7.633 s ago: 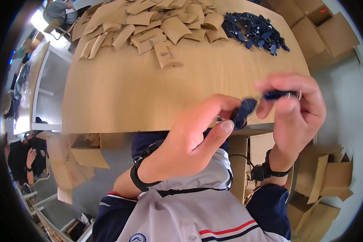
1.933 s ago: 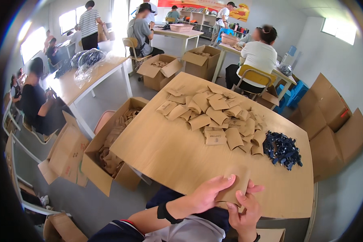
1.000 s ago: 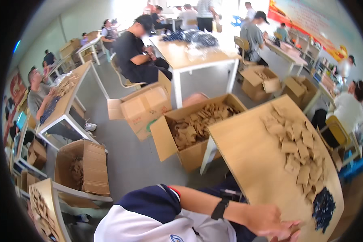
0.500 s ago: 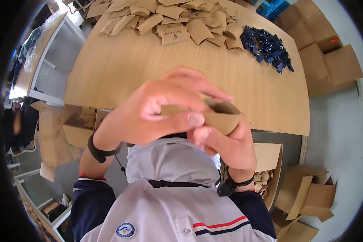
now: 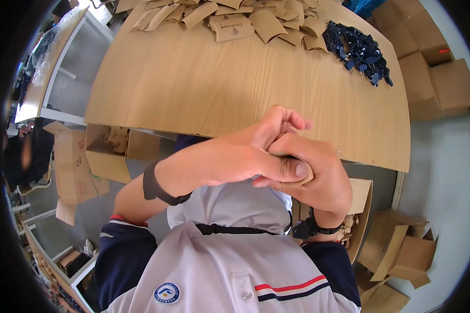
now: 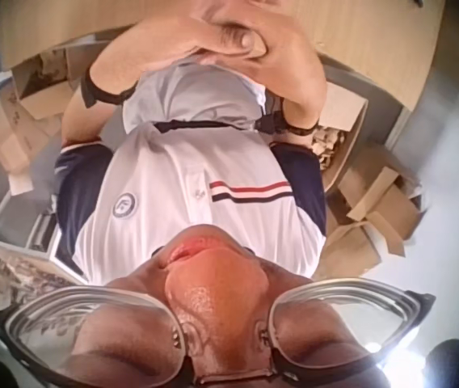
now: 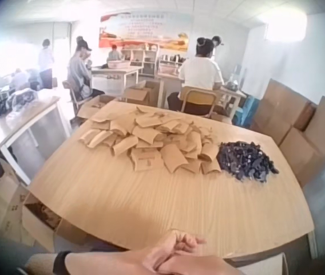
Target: Folding cardboard envelopes and inserting coiled blue cables into them.
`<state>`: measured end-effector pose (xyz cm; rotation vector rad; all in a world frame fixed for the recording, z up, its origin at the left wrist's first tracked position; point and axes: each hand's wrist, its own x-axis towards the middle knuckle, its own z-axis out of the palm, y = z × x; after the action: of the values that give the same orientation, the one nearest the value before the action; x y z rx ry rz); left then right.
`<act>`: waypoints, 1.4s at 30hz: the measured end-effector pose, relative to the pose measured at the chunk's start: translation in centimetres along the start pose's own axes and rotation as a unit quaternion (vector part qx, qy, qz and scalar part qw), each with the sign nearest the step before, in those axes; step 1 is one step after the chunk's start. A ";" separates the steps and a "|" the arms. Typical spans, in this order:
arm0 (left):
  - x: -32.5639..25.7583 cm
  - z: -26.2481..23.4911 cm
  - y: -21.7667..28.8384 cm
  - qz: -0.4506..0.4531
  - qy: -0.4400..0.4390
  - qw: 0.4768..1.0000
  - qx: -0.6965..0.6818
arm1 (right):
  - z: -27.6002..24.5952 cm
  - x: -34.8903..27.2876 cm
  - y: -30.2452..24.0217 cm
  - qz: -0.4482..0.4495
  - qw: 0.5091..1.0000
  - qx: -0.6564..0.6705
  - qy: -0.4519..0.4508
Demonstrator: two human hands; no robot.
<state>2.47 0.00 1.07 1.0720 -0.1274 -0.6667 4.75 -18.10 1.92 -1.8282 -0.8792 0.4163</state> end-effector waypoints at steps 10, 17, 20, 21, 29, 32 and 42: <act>0.7 0.0 -1.5 0.451 0.186 0.568 0.663 | 1.2 0.7 0.7 0.066 0.918 0.361 0.148; 1.0 0.7 -1.3 0.474 0.186 0.514 0.690 | 3.2 0.1 2.3 -0.023 0.930 0.292 0.222; 0.7 -0.1 0.0 0.487 0.146 0.537 0.673 | 3.4 0.4 1.5 0.002 0.915 0.334 0.226; 0.3 -0.4 0.5 0.480 0.112 0.558 0.667 | 3.3 0.3 1.1 0.011 0.900 0.361 0.244; -1.6 -2.3 2.3 0.295 -0.091 0.807 0.504 | -0.9 -1.4 -1.5 0.165 0.970 0.154 0.088; -1.3 -2.6 2.4 0.302 -0.065 0.798 0.517 | 0.4 -1.9 0.2 0.101 0.937 0.269 0.196; -0.4 0.7 3.3 0.200 0.127 0.882 0.408 | -1.6 0.1 0.8 -0.309 0.774 -0.478 0.277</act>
<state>3.32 0.69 4.28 1.8688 -0.4148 -0.0594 6.13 -19.24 1.85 -2.1598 -1.2901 -1.1509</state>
